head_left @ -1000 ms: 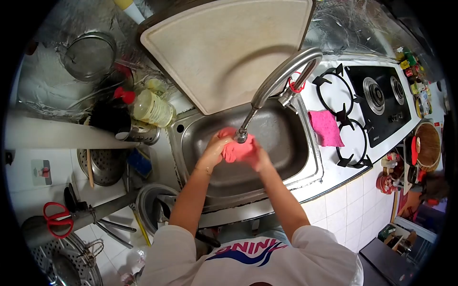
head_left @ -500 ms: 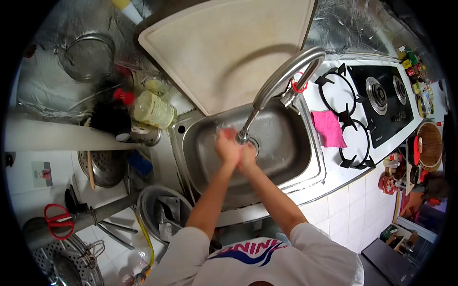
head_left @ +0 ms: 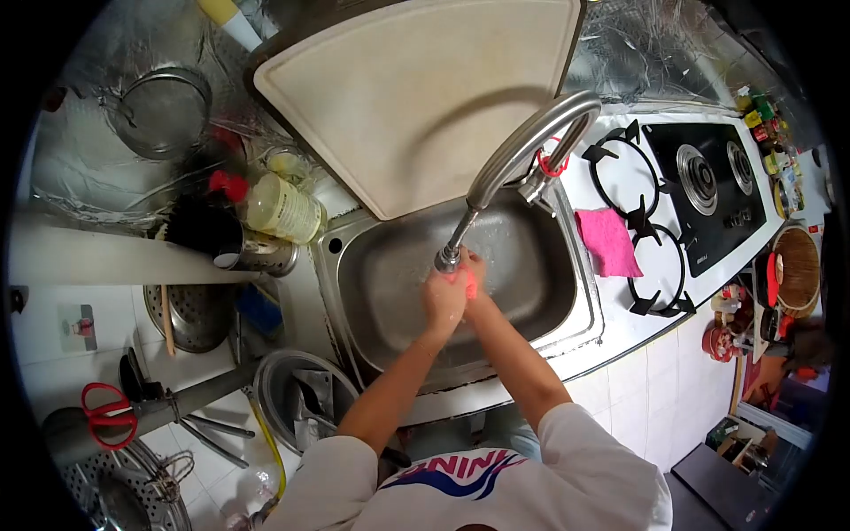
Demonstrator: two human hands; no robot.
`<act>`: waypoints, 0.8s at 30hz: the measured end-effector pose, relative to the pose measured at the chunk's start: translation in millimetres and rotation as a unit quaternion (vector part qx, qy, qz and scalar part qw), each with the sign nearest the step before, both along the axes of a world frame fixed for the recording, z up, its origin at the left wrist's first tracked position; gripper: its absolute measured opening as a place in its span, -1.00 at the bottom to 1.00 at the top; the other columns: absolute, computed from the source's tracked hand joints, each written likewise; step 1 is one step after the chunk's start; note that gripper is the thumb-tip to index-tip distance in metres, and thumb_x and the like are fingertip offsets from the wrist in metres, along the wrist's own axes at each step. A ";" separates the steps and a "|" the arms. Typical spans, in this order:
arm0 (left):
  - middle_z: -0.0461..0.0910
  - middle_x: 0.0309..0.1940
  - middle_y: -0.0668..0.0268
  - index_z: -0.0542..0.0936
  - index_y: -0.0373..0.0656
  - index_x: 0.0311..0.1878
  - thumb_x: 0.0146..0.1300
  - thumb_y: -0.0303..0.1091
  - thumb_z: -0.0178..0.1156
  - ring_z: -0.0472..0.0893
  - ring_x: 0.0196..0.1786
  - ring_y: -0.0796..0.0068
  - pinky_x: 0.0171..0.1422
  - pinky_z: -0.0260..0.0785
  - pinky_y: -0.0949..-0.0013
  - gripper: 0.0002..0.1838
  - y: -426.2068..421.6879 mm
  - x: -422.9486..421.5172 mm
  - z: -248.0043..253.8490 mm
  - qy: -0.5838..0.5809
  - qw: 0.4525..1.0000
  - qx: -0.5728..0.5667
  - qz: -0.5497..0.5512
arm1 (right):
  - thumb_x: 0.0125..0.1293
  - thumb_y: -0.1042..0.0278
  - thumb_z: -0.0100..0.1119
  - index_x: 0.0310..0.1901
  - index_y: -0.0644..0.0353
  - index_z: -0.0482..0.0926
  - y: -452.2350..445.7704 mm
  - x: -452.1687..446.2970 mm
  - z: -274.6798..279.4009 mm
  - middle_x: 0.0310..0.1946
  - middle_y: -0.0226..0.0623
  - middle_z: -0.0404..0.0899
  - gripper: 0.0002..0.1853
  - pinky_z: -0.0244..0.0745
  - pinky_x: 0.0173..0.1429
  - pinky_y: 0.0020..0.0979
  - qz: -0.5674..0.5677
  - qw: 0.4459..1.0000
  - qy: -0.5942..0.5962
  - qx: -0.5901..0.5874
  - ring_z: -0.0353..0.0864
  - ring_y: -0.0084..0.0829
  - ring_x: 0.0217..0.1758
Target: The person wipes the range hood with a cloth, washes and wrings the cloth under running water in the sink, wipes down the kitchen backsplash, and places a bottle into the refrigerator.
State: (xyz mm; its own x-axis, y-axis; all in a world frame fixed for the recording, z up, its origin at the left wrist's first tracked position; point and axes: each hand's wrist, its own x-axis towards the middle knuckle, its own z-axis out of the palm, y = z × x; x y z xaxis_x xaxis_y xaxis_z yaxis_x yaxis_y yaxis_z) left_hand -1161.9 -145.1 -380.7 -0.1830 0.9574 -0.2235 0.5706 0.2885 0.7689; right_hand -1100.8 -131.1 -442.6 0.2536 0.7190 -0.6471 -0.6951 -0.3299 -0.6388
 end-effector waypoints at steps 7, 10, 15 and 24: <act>0.64 -0.51 0.10 0.59 -0.24 -0.39 -0.02 -0.17 0.36 0.66 -0.38 0.22 -0.24 0.43 0.18 -0.69 28.6 -26.4 -36.4 -0.049 0.999 -0.010 0.014 | 0.33 0.22 0.03 -0.34 0.23 0.57 -17.8 -30.6 -30.9 -0.47 -0.33 0.56 -0.75 0.41 -0.36 -0.36 -0.023 0.998 -0.050 0.035 0.48 -0.47 -0.48; 0.63 -0.49 0.02 0.60 -0.24 -0.39 -0.04 -0.16 0.34 0.64 -0.34 0.00 -0.22 0.42 0.10 -0.69 -5.6 -4.0 -12.3 0.103 0.991 -0.017 -0.079 | 0.33 0.26 0.03 -0.36 0.20 0.52 -15.5 -3.6 -51.5 -0.53 -0.32 0.52 -0.80 0.39 -0.45 -0.32 -0.005 0.962 0.191 0.193 0.48 -0.41 -0.53; 0.60 -0.48 -0.07 0.61 -0.27 -0.39 -0.03 -0.10 0.32 0.62 -0.30 -0.07 -0.20 0.42 0.10 -0.63 33.7 -31.4 -31.0 -0.011 1.000 0.008 -0.012 | 0.36 0.26 -0.02 -0.19 0.32 0.42 -26.0 -40.5 18.8 -0.50 -0.19 0.50 -0.76 0.48 -0.36 -0.27 -0.004 0.998 0.047 0.034 0.49 -0.35 -0.51; 0.62 -0.40 -0.04 0.58 -0.26 -0.37 0.08 0.00 0.20 0.60 -0.22 -0.14 -0.15 0.43 0.01 -0.58 45.1 -32.5 2.0 0.030 0.996 -0.079 -0.028 | 0.28 0.35 0.10 -0.21 0.22 0.53 -25.3 -31.9 32.3 -0.38 -0.28 0.58 -0.85 0.48 -0.34 -0.35 0.044 0.995 0.087 0.035 0.57 -0.44 -0.30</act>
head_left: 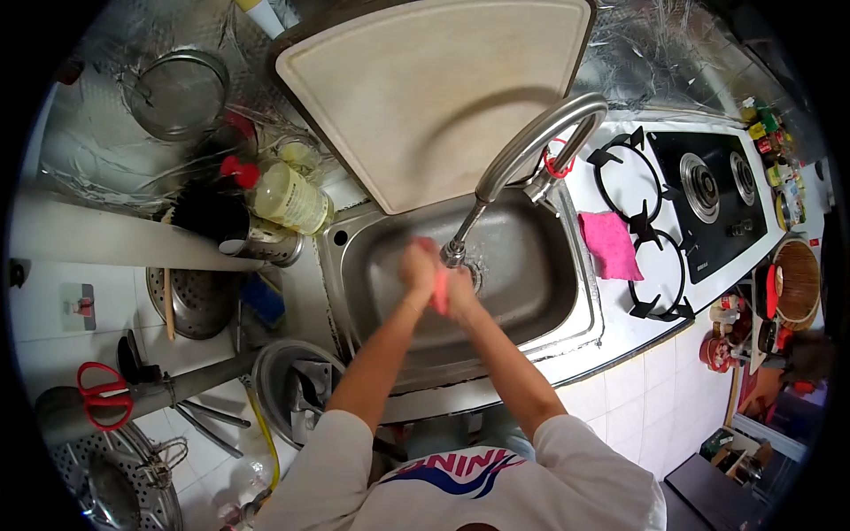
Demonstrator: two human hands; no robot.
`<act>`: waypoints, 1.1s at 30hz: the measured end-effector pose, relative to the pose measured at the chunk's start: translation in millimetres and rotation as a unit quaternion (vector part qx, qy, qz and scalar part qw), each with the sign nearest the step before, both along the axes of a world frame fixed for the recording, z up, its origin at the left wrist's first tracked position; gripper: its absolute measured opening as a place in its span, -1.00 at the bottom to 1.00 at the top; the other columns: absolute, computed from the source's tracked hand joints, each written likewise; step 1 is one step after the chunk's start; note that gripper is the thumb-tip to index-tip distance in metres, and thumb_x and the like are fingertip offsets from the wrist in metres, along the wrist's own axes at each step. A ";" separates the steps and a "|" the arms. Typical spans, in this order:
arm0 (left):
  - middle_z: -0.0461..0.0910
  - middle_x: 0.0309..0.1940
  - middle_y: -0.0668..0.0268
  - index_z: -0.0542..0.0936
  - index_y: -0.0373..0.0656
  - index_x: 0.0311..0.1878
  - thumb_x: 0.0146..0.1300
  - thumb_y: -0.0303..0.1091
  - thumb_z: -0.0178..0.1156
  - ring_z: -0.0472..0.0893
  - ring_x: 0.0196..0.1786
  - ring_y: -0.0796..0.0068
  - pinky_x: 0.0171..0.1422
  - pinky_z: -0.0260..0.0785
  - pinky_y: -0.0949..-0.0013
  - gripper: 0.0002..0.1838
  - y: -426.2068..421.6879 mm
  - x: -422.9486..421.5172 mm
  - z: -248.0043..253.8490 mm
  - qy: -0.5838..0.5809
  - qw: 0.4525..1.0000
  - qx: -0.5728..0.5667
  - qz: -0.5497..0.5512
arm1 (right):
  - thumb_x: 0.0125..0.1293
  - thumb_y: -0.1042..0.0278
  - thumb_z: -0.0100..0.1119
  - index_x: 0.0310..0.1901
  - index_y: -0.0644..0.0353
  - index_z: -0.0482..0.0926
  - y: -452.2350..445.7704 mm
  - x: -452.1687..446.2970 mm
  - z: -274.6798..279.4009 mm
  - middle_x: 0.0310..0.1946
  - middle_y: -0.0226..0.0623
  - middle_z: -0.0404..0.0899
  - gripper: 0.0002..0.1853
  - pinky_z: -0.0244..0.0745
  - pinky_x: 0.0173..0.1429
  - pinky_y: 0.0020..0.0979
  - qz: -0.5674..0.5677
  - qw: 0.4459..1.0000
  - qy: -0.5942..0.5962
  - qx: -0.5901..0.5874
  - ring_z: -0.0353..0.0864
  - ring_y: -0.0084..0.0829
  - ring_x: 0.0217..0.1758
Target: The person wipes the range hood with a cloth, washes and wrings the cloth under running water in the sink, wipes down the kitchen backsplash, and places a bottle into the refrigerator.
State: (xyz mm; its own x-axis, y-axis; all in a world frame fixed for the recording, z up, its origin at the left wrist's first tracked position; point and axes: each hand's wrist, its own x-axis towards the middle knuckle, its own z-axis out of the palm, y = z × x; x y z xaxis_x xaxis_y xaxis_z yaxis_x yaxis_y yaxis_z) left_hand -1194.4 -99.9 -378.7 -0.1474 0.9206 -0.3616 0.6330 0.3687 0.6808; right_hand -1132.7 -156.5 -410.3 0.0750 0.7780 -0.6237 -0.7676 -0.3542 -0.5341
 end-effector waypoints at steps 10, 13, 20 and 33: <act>0.61 -0.33 -0.09 0.60 -0.24 -0.24 0.07 0.03 0.24 0.61 -0.21 -0.13 -0.13 0.41 -0.01 -0.54 -3.4 4.2 -8.4 0.001 0.999 0.049 -0.005 | 0.33 0.28 -0.04 -0.32 0.29 0.50 -4.5 -0.2 -13.5 -0.40 -0.18 0.56 -0.77 0.53 -0.38 -0.33 0.005 0.999 -0.038 -0.025 0.61 -0.37 -0.39; 0.62 -0.34 -0.07 0.60 -0.24 -0.24 0.08 0.03 0.24 0.62 -0.24 -0.11 -0.15 0.41 -0.01 -0.55 -20.7 16.3 -4.2 -0.018 0.997 0.073 0.018 | 0.35 0.22 -0.04 -0.27 0.26 0.51 11.1 -0.1 -31.3 -0.41 -0.18 0.56 -0.74 0.54 -0.36 -0.33 -0.034 0.999 -0.004 -0.028 0.60 -0.34 -0.42; 0.61 -0.44 -0.03 0.56 -0.19 -0.17 0.20 -0.01 0.16 0.61 -0.31 -0.12 -0.23 0.42 -0.02 -0.61 -3.8 -4.5 -31.8 0.084 0.990 0.112 -0.032 | 0.35 0.21 0.00 -0.24 0.20 0.51 1.3 8.5 5.0 -0.34 -0.20 0.57 -0.78 0.56 -0.20 -0.24 0.018 0.999 0.041 -0.030 0.60 -0.32 -0.33; 0.56 -0.19 0.20 0.51 -0.25 -0.04 0.00 -0.22 0.43 0.53 -0.14 0.44 -0.06 0.40 0.39 -0.51 27.1 -93.1 -31.8 -0.145 0.952 0.022 -0.269 | 0.23 0.58 0.14 -0.10 0.23 0.41 -6.5 78.4 33.7 -0.26 -0.33 0.53 -0.78 0.49 -0.11 -0.48 -0.091 0.984 -0.092 0.120 0.56 -0.52 -0.21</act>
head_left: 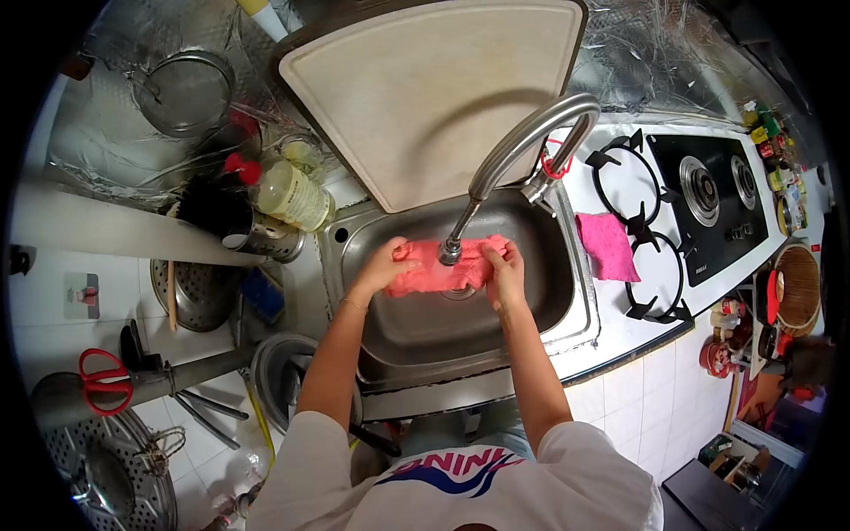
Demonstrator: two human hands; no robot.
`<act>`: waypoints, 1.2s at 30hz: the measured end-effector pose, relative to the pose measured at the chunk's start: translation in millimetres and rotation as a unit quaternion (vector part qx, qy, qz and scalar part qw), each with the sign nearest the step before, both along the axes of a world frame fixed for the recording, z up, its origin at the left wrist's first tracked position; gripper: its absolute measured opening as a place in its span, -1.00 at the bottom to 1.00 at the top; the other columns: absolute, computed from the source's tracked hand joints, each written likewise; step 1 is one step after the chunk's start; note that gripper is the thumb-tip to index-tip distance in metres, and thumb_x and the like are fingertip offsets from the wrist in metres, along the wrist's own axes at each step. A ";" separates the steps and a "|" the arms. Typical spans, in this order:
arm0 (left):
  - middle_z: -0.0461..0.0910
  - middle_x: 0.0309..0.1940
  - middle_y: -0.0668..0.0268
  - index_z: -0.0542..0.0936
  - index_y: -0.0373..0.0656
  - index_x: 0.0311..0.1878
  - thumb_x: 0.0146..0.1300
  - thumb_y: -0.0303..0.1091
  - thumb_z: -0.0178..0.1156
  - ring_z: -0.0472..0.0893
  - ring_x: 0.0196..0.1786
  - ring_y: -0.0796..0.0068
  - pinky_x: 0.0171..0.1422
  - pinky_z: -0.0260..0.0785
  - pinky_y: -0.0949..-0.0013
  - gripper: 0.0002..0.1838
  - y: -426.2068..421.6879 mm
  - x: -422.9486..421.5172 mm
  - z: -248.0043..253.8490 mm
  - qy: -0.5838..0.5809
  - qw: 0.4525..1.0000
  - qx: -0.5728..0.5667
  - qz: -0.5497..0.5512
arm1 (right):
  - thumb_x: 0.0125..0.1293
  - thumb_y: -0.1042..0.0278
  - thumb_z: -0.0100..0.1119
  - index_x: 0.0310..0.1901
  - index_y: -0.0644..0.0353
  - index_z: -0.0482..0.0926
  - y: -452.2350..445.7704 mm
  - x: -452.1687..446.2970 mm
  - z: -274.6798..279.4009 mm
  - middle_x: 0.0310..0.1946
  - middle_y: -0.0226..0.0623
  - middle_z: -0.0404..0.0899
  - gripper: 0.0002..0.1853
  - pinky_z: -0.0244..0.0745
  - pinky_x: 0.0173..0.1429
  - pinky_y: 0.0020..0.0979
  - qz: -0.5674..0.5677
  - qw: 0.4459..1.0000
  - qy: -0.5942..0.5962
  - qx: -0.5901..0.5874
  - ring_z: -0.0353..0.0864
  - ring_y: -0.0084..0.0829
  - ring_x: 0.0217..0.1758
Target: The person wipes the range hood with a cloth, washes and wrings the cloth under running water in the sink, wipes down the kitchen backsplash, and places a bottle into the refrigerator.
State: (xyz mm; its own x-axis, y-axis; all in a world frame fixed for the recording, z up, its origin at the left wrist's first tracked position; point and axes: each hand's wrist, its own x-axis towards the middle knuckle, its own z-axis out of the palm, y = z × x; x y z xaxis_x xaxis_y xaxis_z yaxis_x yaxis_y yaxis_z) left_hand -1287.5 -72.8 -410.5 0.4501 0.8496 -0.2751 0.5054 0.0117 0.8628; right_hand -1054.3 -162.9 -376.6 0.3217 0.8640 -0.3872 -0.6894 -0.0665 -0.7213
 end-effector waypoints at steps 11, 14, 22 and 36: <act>0.38 0.19 0.11 0.17 -0.11 0.37 -0.24 -0.27 0.54 0.43 0.20 0.16 0.27 0.29 0.21 0.05 -57.2 91.3 14.0 -0.168 0.983 0.040 -0.054 | 0.40 0.18 0.06 -0.27 0.15 0.48 6.3 -18.3 29.6 -0.39 -0.38 0.55 -0.78 0.53 -0.24 -0.38 -0.001 0.985 0.168 -0.042 0.56 -0.48 -0.37; 0.48 0.03 0.14 0.37 -0.17 0.21 -0.19 -0.31 0.50 0.49 0.05 0.13 0.16 0.35 0.21 -0.19 -56.0 89.7 16.2 -0.099 0.995 -0.016 -0.005 | 0.39 0.17 0.06 -0.26 0.17 0.50 -5.5 5.4 40.4 -0.39 -0.35 0.55 -0.77 0.54 -0.19 -0.37 0.027 0.986 0.166 0.004 0.57 -0.44 -0.33; 0.57 -0.27 0.07 0.51 -0.30 -0.35 -0.07 -0.34 0.38 0.59 -0.17 0.08 -0.08 0.41 0.17 -0.70 -37.7 68.6 76.7 -0.005 0.985 0.162 -0.054 | 0.32 0.32 0.17 -0.23 0.23 0.49 -12.1 53.3 -30.4 -0.38 -0.35 0.54 -0.84 0.50 -0.25 -0.46 -0.056 0.993 -0.090 -0.055 0.55 -0.52 -0.34; 0.44 0.00 0.16 0.51 -0.20 -0.13 0.04 -0.59 0.09 0.42 0.08 0.05 0.21 0.25 0.13 -0.72 -77.3 68.1 66.1 0.025 0.927 0.336 -0.166 | 0.40 -0.07 -0.17 0.06 0.28 0.45 -3.4 -30.1 -33.9 0.06 -0.07 0.52 -0.47 0.34 0.25 -0.03 0.237 0.828 0.507 -0.035 0.52 -0.09 0.11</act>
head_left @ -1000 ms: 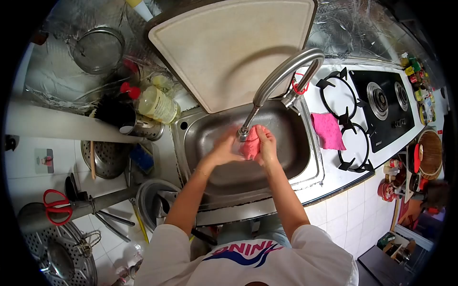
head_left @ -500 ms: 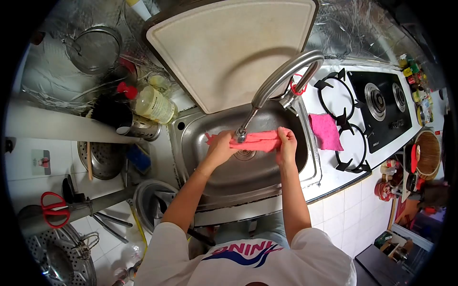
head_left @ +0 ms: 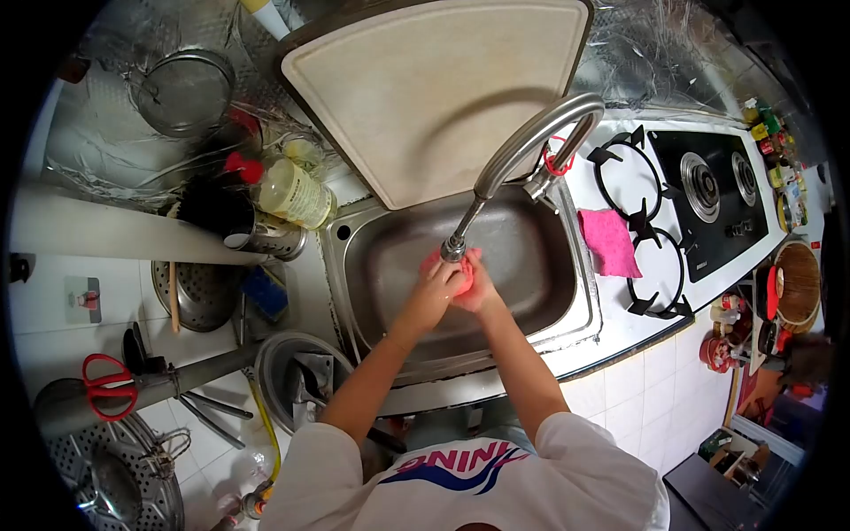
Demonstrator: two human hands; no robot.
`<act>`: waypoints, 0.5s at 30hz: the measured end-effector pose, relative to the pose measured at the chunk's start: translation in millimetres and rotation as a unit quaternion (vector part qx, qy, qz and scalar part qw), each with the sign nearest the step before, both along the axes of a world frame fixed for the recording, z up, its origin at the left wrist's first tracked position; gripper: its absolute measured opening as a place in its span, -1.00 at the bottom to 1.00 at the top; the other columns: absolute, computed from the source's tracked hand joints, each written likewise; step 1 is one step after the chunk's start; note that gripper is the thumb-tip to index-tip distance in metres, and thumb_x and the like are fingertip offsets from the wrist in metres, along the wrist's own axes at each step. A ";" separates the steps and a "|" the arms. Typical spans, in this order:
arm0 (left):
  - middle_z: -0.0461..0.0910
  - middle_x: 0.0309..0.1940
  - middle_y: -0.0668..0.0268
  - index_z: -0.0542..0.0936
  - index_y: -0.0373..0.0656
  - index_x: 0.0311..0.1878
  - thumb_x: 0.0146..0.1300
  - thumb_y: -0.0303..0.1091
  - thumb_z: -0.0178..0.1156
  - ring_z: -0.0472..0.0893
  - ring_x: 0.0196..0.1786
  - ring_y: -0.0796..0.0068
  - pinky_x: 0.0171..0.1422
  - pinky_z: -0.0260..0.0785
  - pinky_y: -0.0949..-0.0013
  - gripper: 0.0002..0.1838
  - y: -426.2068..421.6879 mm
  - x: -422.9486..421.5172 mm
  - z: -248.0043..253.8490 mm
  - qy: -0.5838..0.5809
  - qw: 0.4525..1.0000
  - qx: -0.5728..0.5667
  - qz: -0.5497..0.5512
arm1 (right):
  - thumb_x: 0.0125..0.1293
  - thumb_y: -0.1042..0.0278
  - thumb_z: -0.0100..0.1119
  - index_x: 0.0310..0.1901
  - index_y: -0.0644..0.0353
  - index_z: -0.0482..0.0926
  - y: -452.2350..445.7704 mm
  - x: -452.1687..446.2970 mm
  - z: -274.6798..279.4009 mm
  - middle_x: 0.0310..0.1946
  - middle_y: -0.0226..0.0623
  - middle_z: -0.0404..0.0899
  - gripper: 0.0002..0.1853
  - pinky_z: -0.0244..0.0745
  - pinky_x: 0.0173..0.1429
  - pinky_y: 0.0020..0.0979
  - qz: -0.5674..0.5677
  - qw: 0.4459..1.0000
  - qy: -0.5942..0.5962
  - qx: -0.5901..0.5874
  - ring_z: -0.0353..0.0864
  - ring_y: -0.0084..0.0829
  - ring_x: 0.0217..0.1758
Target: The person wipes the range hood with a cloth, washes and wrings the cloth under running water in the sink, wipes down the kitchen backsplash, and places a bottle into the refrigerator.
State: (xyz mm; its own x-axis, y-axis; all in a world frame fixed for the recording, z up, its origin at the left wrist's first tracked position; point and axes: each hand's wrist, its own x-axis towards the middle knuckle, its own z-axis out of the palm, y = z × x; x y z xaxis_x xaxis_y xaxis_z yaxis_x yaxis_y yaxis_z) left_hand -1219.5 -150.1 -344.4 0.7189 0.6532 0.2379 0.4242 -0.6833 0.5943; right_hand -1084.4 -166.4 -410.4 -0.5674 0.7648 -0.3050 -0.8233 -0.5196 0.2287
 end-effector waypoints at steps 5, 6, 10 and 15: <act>0.43 -0.05 0.14 0.49 -0.25 -0.13 -0.01 -0.63 0.09 0.44 0.05 0.03 0.18 0.33 0.17 -0.70 -24.6 -6.6 2.4 -0.037 0.999 -0.003 0.029 | 0.34 0.35 -0.02 -0.01 0.19 0.49 18.3 14.2 -70.7 -0.12 -0.19 0.59 -0.76 0.45 0.17 -0.09 -0.093 0.994 -0.030 -0.046 0.57 -0.17 0.00; 0.44 -0.06 0.14 0.49 -0.25 -0.13 0.00 -0.64 0.08 0.46 0.04 0.09 0.18 0.34 0.21 -0.70 -25.3 -9.8 5.1 -0.071 0.997 -0.026 0.030 | 0.34 0.35 -0.02 -0.01 0.19 0.49 17.6 14.9 -73.5 -0.12 -0.19 0.59 -0.76 0.45 0.17 -0.09 -0.093 0.994 -0.031 -0.046 0.57 -0.17 0.00; 0.50 -0.09 0.21 0.49 -0.27 -0.09 0.06 -0.66 0.07 0.52 -0.01 0.32 0.11 0.39 0.32 -0.71 -26.3 -22.3 9.9 -0.200 0.949 -0.189 0.153 | 0.37 0.22 0.05 -0.03 0.14 0.49 12.7 24.8 -39.1 -0.16 -0.27 0.59 -0.76 0.50 0.10 -0.16 -0.020 0.987 -0.136 -0.087 0.59 -0.29 -0.06; 0.57 -0.18 0.29 0.53 -0.29 -0.05 0.16 -0.50 0.12 0.57 -0.08 0.47 0.02 0.43 0.38 -0.73 6.8 -29.4 -56.7 -0.351 0.802 -0.414 0.247 | 0.38 0.00 0.02 0.13 0.03 0.39 -2.4 19.6 9.4 0.02 -0.35 0.52 -0.60 0.47 0.11 -0.06 0.161 0.959 -0.230 -0.040 0.52 -0.29 0.04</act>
